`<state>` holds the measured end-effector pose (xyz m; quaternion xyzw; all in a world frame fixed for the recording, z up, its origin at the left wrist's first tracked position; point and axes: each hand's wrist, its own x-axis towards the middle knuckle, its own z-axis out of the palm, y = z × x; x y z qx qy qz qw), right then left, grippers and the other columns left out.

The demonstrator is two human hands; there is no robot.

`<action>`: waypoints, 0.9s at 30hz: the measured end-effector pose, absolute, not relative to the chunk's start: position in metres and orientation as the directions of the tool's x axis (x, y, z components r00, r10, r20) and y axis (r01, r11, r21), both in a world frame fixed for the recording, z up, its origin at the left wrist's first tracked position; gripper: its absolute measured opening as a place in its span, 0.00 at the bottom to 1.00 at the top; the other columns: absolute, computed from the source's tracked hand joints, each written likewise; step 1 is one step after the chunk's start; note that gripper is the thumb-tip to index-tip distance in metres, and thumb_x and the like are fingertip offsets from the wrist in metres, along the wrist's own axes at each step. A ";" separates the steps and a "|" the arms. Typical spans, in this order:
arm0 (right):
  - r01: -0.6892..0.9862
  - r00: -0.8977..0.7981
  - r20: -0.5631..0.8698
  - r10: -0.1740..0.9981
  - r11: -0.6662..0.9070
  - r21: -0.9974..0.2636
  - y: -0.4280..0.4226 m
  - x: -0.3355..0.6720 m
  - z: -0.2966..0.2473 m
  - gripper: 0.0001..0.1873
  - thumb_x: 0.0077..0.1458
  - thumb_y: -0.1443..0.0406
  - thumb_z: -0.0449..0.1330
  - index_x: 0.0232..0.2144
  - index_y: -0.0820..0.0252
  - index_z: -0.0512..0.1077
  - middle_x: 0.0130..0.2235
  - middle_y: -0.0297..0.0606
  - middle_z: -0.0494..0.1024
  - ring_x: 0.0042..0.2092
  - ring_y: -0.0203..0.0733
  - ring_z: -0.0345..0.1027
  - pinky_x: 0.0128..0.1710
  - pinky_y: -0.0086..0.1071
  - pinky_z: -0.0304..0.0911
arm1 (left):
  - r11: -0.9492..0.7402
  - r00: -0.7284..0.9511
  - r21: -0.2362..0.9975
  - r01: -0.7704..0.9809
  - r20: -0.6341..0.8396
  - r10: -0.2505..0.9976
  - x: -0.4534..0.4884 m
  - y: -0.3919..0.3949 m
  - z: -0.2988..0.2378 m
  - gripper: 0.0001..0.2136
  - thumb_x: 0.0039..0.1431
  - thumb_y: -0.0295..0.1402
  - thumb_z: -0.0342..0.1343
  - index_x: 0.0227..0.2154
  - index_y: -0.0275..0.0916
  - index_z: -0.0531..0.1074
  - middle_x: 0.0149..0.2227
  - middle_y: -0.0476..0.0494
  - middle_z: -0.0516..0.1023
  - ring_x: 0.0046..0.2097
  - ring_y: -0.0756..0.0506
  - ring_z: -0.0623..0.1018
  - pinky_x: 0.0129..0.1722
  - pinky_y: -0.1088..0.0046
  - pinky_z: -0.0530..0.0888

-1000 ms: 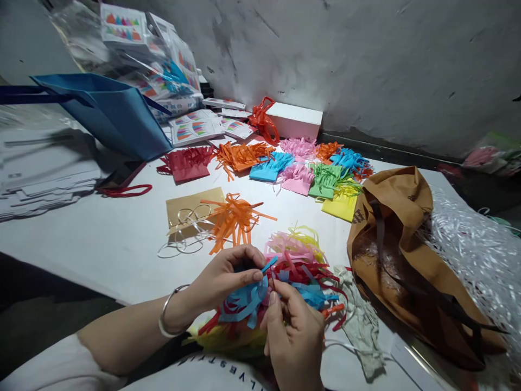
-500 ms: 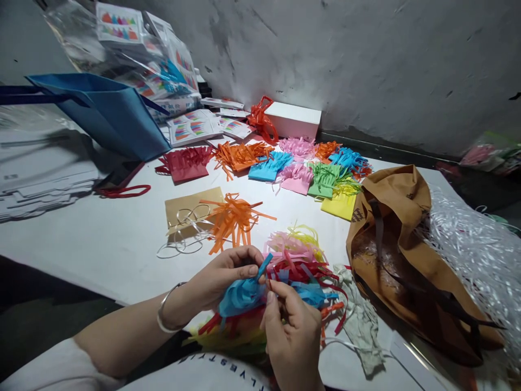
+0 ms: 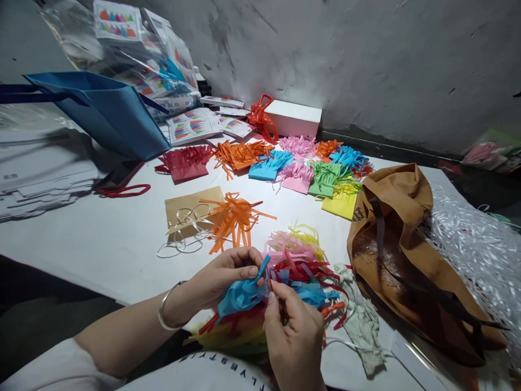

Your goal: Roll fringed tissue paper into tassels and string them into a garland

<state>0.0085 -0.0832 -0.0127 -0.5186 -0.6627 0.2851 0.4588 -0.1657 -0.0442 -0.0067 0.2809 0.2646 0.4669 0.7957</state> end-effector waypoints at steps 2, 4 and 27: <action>0.506 -0.086 0.446 0.891 0.425 -0.751 -0.081 0.011 -0.016 0.10 0.61 0.63 0.59 0.40 0.57 0.80 0.30 0.38 0.83 0.28 0.39 0.77 0.27 0.28 0.69 | 0.396 0.421 0.706 -0.588 -0.151 0.894 -0.166 -0.044 -0.006 0.11 0.52 0.32 0.71 0.34 0.34 0.76 0.29 0.45 0.81 0.31 0.50 0.80 0.34 0.77 0.77; 0.544 -0.125 0.553 0.823 0.523 -0.656 -0.078 0.012 -0.019 0.10 0.60 0.65 0.59 0.41 0.56 0.80 0.33 0.39 0.84 0.29 0.40 0.78 0.31 0.29 0.71 | 0.391 0.418 0.711 -0.584 -0.149 0.896 -0.166 -0.044 -0.006 0.12 0.52 0.32 0.71 0.34 0.34 0.75 0.30 0.45 0.81 0.33 0.50 0.80 0.35 0.77 0.77; 0.064 0.025 0.266 0.964 0.264 -0.962 -0.053 0.012 -0.027 0.08 0.67 0.59 0.52 0.38 0.55 0.68 0.35 0.35 0.77 0.39 0.38 0.73 0.42 0.32 0.69 | -0.432 0.705 0.874 0.223 0.161 0.690 -0.175 -0.039 -0.011 0.05 0.62 0.30 0.58 0.35 0.37 0.79 0.34 0.41 0.83 0.36 0.46 0.79 0.38 0.74 0.74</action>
